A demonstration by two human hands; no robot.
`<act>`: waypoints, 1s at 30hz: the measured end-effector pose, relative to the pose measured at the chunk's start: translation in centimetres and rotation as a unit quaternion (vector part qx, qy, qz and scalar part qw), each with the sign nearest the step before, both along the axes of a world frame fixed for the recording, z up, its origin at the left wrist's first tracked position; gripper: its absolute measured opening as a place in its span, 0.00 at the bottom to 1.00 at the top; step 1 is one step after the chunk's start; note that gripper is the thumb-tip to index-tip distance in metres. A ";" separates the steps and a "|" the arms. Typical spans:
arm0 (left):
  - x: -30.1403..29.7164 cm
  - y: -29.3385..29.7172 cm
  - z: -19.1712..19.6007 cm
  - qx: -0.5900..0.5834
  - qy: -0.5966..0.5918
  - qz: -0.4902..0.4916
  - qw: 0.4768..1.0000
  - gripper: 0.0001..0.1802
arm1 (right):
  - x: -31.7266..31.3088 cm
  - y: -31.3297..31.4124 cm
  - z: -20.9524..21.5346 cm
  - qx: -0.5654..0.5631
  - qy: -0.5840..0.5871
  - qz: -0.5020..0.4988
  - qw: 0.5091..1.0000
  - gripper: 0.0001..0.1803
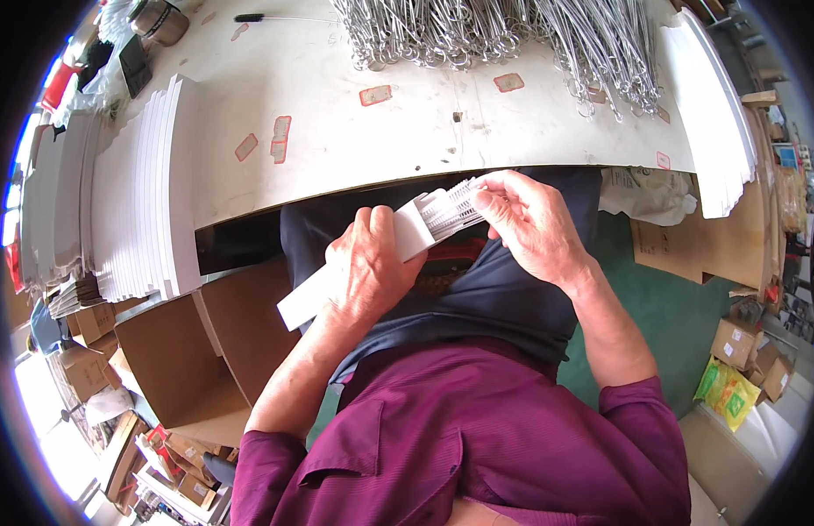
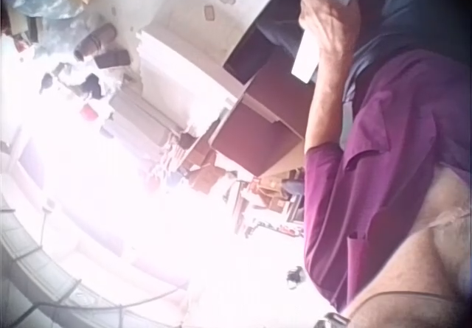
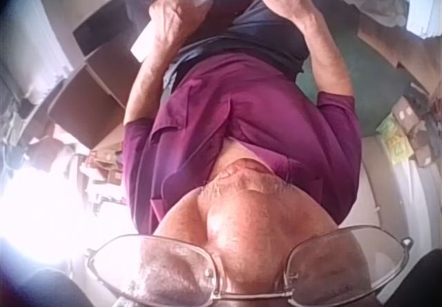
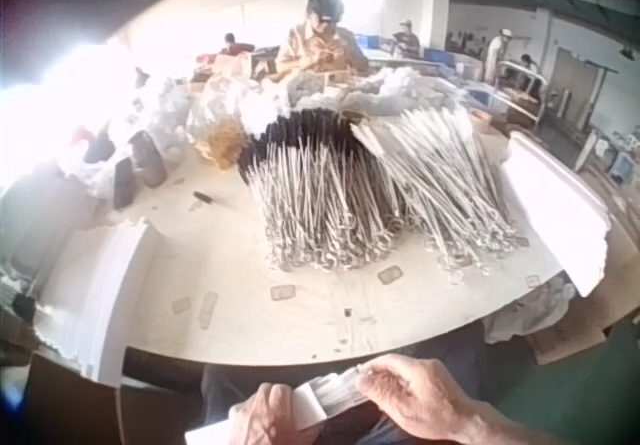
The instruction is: Packing a set of wire brushes into a white paper box and folding it shut.
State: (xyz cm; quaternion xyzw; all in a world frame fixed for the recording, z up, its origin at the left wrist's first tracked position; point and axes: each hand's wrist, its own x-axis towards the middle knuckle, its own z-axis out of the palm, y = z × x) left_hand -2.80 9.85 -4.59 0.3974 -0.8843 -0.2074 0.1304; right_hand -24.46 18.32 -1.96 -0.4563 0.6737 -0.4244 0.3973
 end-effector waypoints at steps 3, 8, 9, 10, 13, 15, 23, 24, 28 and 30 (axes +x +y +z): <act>-0.5 0.5 0.2 0.007 0.008 -0.018 1.000 0.26 | 1.5 -0.1 0.1 -0.063 0.031 0.018 0.997 0.18; -1.1 1.0 0.0 0.018 0.016 -0.019 1.000 0.28 | 3.1 -0.5 -0.9 -0.043 -0.028 0.008 0.999 0.18; -1.1 1.0 0.1 0.020 0.018 -0.027 0.999 0.29 | 3.0 -0.5 -1.0 -0.005 -0.080 -0.005 0.997 0.17; -1.1 1.1 0.3 0.023 0.020 -0.036 0.999 0.31 | 2.9 -0.4 -1.0 -0.005 -0.081 -0.004 0.997 0.17; -0.9 0.6 1.0 0.072 0.025 -0.082 0.994 0.33 | 2.7 -0.2 -1.0 0.019 -0.097 -0.003 0.995 0.16; -0.5 0.2 1.4 0.082 0.035 -0.100 0.991 0.33 | 2.6 -0.1 -0.9 0.049 -0.114 -0.002 0.992 0.16; -0.4 0.0 0.8 0.078 0.052 -0.096 0.991 0.32 | 2.5 -0.1 -0.9 0.012 -0.129 0.002 0.992 0.18; -0.4 0.0 0.9 0.076 0.045 -0.085 0.992 0.33 | 2.3 0.0 -0.6 0.028 -0.161 -0.009 0.987 0.18; -0.2 -0.2 0.8 0.073 0.041 -0.072 0.994 0.33 | 1.4 0.5 -0.4 0.053 -0.203 -0.012 0.978 0.17; -0.1 -0.1 0.6 0.075 0.034 -0.074 0.994 0.33 | 1.2 0.8 -0.5 0.062 -0.193 -0.011 0.979 0.17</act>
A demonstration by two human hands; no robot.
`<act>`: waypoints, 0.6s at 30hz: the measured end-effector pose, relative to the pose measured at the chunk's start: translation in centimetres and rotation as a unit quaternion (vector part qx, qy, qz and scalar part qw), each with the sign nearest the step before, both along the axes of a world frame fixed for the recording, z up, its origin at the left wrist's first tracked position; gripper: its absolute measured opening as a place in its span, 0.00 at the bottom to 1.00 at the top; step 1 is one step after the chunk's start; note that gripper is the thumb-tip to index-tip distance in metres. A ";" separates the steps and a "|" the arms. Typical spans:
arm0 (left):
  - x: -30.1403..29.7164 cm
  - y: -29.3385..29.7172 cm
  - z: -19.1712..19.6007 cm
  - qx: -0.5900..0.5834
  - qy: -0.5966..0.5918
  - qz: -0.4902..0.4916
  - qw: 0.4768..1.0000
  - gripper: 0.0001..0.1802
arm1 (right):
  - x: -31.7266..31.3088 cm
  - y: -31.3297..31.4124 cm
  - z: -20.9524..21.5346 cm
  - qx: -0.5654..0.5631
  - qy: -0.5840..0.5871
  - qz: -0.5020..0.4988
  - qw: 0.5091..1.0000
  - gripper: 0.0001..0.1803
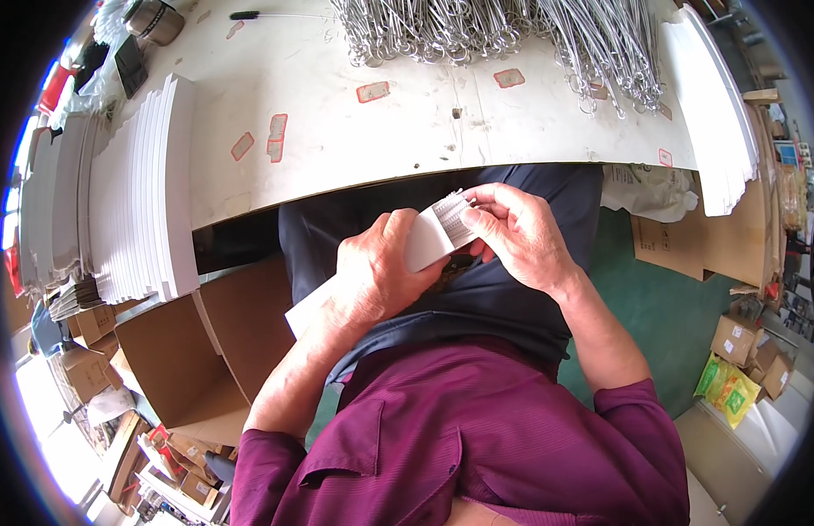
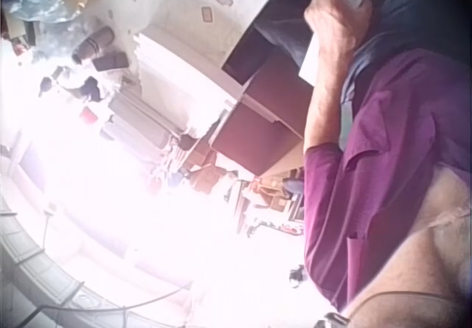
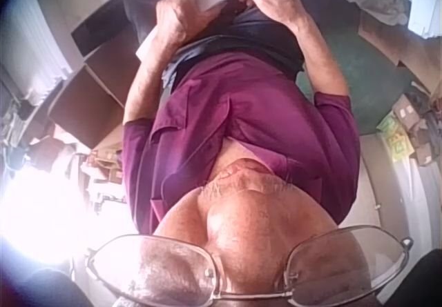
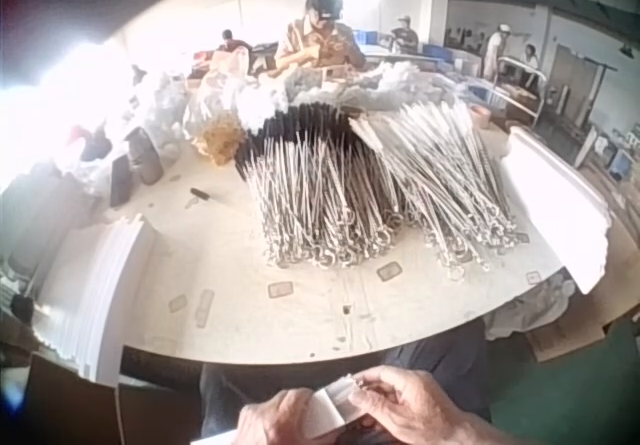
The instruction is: Packing a set of wire brushes into a white paper box and folding it shut.
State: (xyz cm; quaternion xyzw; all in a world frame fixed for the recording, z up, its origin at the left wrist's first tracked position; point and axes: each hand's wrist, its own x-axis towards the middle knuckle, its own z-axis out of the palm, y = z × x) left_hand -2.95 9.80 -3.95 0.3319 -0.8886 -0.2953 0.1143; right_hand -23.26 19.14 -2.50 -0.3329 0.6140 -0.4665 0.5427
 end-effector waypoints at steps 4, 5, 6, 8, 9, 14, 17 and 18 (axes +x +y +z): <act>0.0 0.0 0.1 -0.002 -0.021 -0.001 1.000 0.33 | 0.2 0.4 -0.6 -0.046 0.071 -0.020 0.996 0.15; 0.0 0.0 0.1 -0.002 -0.021 -0.002 1.000 0.33 | 0.2 0.4 -0.9 -0.046 0.071 -0.020 0.996 0.15; -0.1 0.0 0.1 -0.005 -0.020 -0.001 1.000 0.34 | 0.2 0.4 -1.2 -0.090 0.143 -0.024 0.985 0.14; -0.1 0.0 0.2 -0.008 -0.019 -0.001 1.000 0.34 | 0.1 0.4 -1.1 -0.134 0.215 -0.028 0.967 0.13; -0.1 0.0 0.2 -0.010 -0.022 0.003 1.000 0.34 | 0.0 0.3 -0.8 -0.125 0.255 -0.017 0.959 0.12; 0.0 0.0 0.0 -0.012 -0.015 0.005 1.000 0.33 | -0.2 0.3 -0.2 -0.089 0.285 0.009 0.954 0.11; 0.0 0.1 -0.2 -0.022 -0.009 -0.001 1.000 0.33 | -0.1 0.3 -0.6 -0.130 0.260 -0.012 0.957 0.10; 0.0 0.1 -0.2 -0.021 -0.016 -0.001 1.000 0.33 | -0.2 0.3 -0.4 -0.105 0.246 0.006 0.964 0.10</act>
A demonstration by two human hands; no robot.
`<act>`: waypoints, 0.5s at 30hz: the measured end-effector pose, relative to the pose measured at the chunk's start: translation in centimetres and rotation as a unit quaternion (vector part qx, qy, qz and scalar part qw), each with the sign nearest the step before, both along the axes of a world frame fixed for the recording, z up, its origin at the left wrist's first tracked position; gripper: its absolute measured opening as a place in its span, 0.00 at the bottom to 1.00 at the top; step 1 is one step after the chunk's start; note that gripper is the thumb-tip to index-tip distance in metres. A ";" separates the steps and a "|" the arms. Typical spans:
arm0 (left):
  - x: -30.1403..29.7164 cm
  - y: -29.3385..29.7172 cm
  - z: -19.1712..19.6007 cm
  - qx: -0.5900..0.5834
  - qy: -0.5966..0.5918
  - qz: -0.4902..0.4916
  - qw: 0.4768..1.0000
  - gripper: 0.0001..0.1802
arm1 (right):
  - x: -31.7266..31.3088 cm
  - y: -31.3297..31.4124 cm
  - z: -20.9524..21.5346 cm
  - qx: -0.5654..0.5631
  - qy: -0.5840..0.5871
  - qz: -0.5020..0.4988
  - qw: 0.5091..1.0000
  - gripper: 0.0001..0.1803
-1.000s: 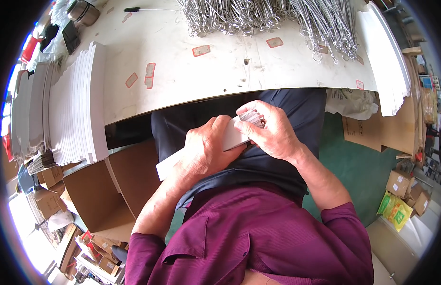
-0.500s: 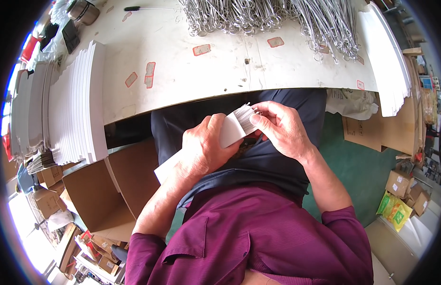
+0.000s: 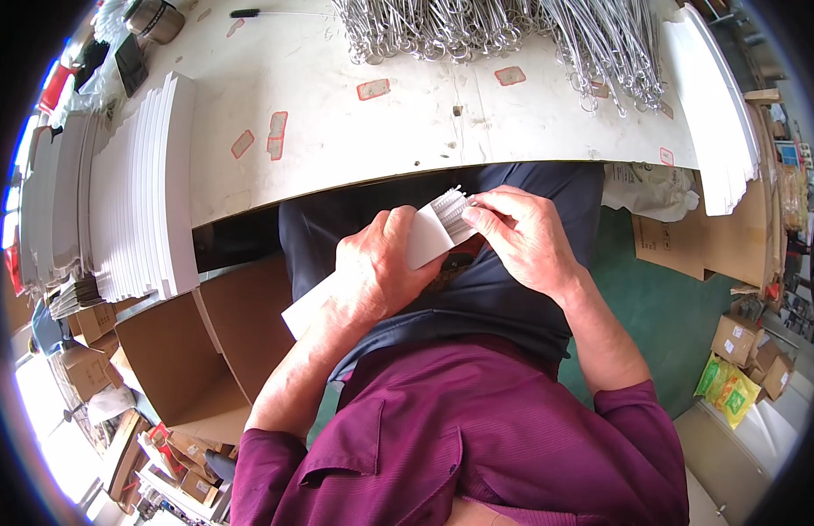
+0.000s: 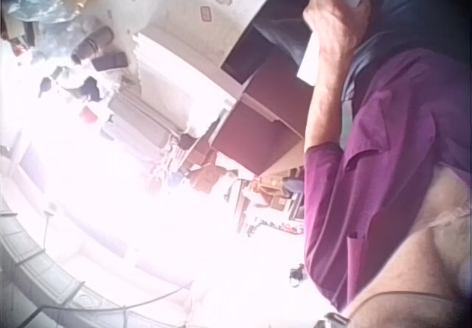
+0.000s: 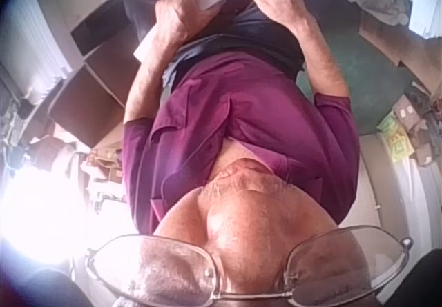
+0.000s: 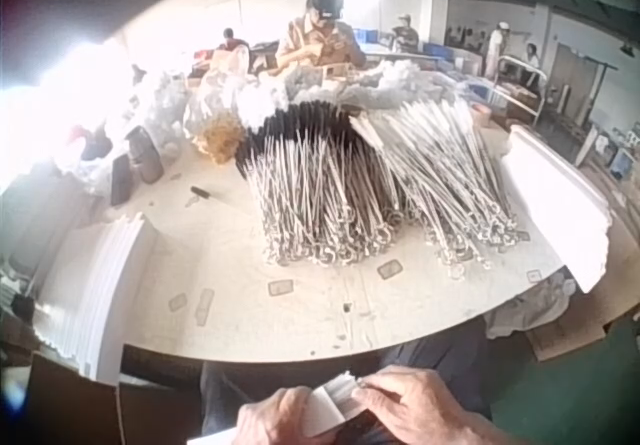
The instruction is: Packing a set of wire brushes into a white paper box and folding it shut.
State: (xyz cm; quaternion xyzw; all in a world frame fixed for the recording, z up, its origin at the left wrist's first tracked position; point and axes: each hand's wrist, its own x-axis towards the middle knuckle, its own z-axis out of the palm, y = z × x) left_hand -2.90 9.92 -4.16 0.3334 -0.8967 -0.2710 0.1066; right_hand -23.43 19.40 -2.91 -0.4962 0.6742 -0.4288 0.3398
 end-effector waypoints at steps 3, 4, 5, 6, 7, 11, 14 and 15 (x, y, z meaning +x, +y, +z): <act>0.3 0.0 -0.1 -0.003 -0.002 -0.001 1.000 0.32 | 0.1 -0.1 0.9 0.080 -0.105 0.005 0.991 0.11; 0.3 -0.1 -0.1 -0.007 0.003 -0.004 1.000 0.33 | 0.1 -0.1 1.1 0.129 -0.194 -0.004 0.972 0.11; 0.4 -0.1 -0.1 -0.006 0.002 -0.004 1.000 0.33 | 0.1 -0.1 1.0 0.130 -0.195 -0.003 0.972 0.11; 0.4 -0.1 -0.1 -0.015 -0.003 -0.004 1.000 0.33 | 0.0 -0.1 0.8 0.113 -0.215 0.000 0.970 0.12; 0.4 -0.1 -0.2 -0.024 -0.008 -0.004 1.000 0.34 | 0.0 -0.1 0.7 0.096 -0.235 0.004 0.967 0.13; 0.5 -0.3 -0.2 -0.056 0.022 -0.013 0.998 0.31 | -0.2 -0.1 0.4 0.097 -0.306 -0.013 0.947 0.13; 0.6 -0.3 -0.2 -0.065 0.028 -0.021 0.997 0.31 | -0.2 -0.2 0.6 0.096 -0.318 -0.014 0.943 0.13; 0.6 -0.2 -0.1 -0.057 0.014 -0.014 0.998 0.32 | -0.1 -0.2 0.7 0.096 -0.313 -0.022 0.944 0.13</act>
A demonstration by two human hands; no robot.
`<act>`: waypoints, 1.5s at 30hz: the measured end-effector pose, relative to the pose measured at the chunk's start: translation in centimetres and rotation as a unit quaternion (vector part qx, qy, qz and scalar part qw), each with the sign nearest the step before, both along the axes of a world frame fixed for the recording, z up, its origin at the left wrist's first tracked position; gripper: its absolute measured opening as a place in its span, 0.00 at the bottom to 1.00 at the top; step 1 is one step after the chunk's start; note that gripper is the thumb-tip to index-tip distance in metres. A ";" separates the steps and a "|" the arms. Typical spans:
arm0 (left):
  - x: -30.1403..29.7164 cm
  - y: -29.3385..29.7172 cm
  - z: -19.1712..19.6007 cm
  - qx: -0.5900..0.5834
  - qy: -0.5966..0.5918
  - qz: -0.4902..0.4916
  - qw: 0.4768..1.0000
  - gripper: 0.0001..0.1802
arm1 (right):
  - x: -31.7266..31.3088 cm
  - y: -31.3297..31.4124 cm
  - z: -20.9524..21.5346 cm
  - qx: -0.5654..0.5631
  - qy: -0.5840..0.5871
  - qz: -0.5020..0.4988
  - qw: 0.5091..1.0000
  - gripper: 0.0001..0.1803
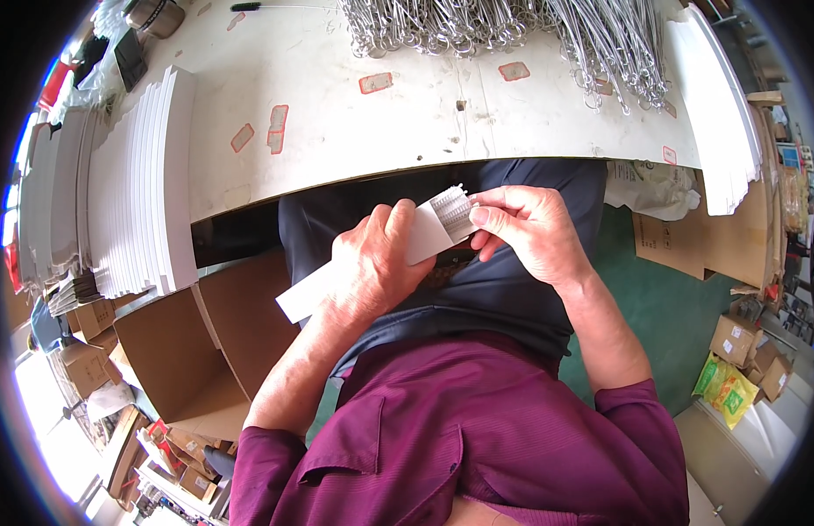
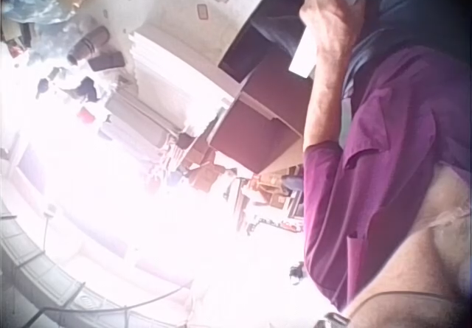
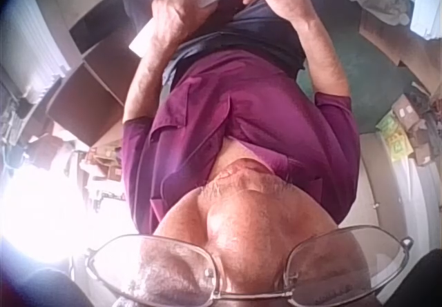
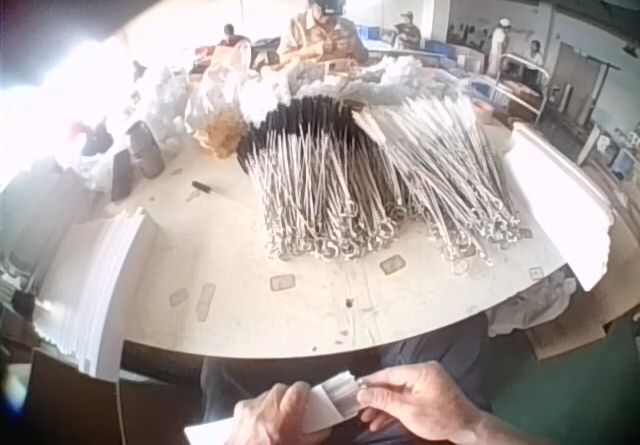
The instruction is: Packing a set of wire brushes into a white paper box and folding it shut.
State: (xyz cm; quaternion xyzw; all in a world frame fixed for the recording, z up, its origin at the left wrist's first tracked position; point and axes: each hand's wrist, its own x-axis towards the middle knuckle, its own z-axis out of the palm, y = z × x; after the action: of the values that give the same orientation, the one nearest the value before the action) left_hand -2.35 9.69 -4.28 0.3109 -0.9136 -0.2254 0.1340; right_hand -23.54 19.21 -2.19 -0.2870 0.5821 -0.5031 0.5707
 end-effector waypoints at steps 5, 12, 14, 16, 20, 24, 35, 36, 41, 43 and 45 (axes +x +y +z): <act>0.2 0.0 0.0 0.000 -0.009 0.007 1.000 0.33 | 0.3 0.0 -0.2 0.003 0.005 -0.017 1.000 0.12; 0.7 0.0 -0.3 -0.005 -0.010 0.005 1.000 0.33 | -0.3 -0.1 -0.2 -0.007 -0.021 -0.035 0.999 0.09; 0.6 0.1 -0.2 0.006 -0.005 0.003 1.000 0.34 | 0.1 -0.2 -0.7 -0.024 -0.014 -0.028 0.999 0.09; 0.4 0.1 -0.1 0.009 -0.010 0.018 1.000 0.34 | 0.0 -0.3 -0.6 -0.025 -0.006 -0.033 0.999 0.10; 0.5 -0.1 -0.3 0.004 0.017 0.022 1.000 0.34 | -0.3 -0.2 -0.2 -0.031 0.023 -0.050 0.998 0.11; 0.5 -0.1 -0.3 0.006 -0.009 0.017 1.000 0.33 | 0.6 -0.2 -0.2 -0.022 0.080 0.004 0.997 0.10; 0.7 0.0 -0.3 -0.010 -0.018 0.014 1.000 0.32 | 0.5 -0.2 -1.0 -0.053 0.240 0.004 0.969 0.06; 0.8 -0.1 -0.4 -0.010 -0.024 0.017 1.000 0.31 | 0.4 -0.2 -0.8 -0.053 0.240 0.005 0.969 0.06; 0.8 -0.1 -0.2 -0.005 -0.032 0.026 0.999 0.31 | -0.2 -0.2 0.1 -0.024 0.059 -0.032 0.997 0.06; 0.7 -0.1 -0.3 -0.011 -0.033 0.029 0.999 0.32 | -0.1 -0.3 0.1 -0.019 0.032 -0.036 0.999 0.07; 0.7 -0.1 -0.3 -0.005 -0.031 0.026 0.999 0.33 | 0.2 -0.3 -0.1 -0.013 0.005 -0.041 0.999 0.07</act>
State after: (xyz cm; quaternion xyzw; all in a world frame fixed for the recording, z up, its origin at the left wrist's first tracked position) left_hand -1.62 9.61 -4.57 0.3403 -0.9101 -0.2079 0.1130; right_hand -23.33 18.89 -2.31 -0.2732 0.5897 -0.5322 0.5426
